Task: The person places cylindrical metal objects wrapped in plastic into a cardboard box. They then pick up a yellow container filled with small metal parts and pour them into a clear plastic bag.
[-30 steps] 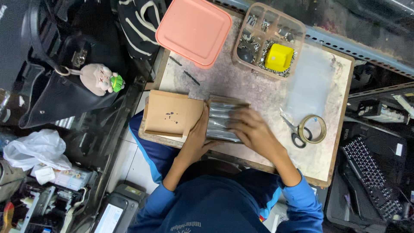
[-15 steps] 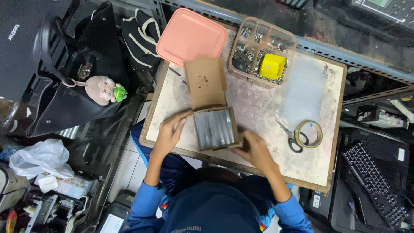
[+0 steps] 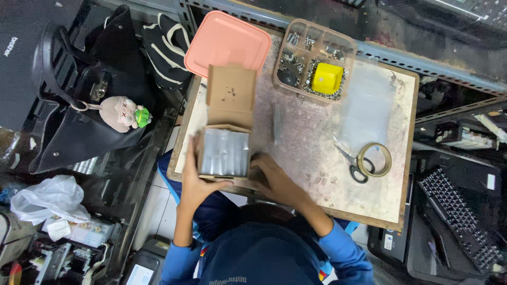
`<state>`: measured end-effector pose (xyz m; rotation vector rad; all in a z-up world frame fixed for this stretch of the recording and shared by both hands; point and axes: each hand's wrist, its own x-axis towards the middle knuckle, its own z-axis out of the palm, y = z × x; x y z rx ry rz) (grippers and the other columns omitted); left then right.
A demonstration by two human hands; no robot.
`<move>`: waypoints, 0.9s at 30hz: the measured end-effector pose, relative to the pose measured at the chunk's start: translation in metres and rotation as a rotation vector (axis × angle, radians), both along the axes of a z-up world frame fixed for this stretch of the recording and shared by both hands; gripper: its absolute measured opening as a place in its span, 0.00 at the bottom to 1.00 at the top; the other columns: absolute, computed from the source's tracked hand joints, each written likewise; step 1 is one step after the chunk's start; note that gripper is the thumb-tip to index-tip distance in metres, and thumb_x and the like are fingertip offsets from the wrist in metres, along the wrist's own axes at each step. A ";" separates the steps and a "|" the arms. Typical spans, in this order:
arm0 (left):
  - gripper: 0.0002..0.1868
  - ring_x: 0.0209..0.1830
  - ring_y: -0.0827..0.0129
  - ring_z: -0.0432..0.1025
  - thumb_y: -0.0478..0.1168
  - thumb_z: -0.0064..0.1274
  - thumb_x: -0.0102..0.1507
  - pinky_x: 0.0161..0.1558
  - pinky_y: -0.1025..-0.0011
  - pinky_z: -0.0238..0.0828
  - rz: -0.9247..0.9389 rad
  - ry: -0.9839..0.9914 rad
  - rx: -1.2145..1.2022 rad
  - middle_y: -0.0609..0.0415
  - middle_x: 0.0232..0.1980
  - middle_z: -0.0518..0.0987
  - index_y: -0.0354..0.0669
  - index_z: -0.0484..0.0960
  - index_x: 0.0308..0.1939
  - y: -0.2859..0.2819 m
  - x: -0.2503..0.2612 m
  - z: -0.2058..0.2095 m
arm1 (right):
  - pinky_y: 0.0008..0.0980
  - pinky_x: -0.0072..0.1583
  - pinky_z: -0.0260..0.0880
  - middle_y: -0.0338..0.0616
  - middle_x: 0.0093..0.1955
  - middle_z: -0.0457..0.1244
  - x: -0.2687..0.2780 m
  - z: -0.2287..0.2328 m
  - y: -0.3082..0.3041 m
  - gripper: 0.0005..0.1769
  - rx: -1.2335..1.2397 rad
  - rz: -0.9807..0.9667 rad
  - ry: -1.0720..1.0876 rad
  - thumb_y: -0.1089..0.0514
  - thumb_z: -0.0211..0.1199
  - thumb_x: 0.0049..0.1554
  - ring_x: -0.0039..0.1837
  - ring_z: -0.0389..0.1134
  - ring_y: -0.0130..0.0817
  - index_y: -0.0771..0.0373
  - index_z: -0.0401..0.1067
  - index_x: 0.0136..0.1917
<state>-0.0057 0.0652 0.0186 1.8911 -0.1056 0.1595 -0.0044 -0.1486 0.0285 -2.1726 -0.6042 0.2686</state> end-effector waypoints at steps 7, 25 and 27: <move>0.64 0.62 0.48 0.55 0.43 0.70 0.33 0.61 0.55 0.51 0.079 -0.032 0.029 0.39 0.63 0.58 0.38 0.47 0.66 0.009 -0.011 -0.023 | 0.43 0.35 0.64 0.57 0.32 0.59 0.066 0.011 -0.023 0.11 -0.110 -0.515 -0.187 0.64 0.59 0.46 0.35 0.65 0.55 0.68 0.60 0.42; 0.37 0.58 0.38 0.58 0.35 0.53 0.53 0.56 0.48 0.55 0.100 0.064 -0.004 0.31 0.60 0.61 0.33 0.53 0.62 -0.006 0.024 0.009 | 0.44 0.37 0.66 0.42 0.29 0.60 0.031 0.000 0.073 0.18 -0.342 -0.247 -0.103 0.48 0.55 0.48 0.34 0.66 0.49 0.50 0.54 0.49; 0.37 0.58 0.38 0.58 0.28 0.51 0.50 0.55 0.47 0.56 0.143 0.088 0.011 0.31 0.59 0.62 0.34 0.54 0.62 -0.007 0.024 0.012 | 0.43 0.38 0.66 0.43 0.29 0.59 0.029 0.003 0.077 0.18 -0.320 -0.316 -0.182 0.45 0.54 0.50 0.33 0.67 0.49 0.55 0.55 0.47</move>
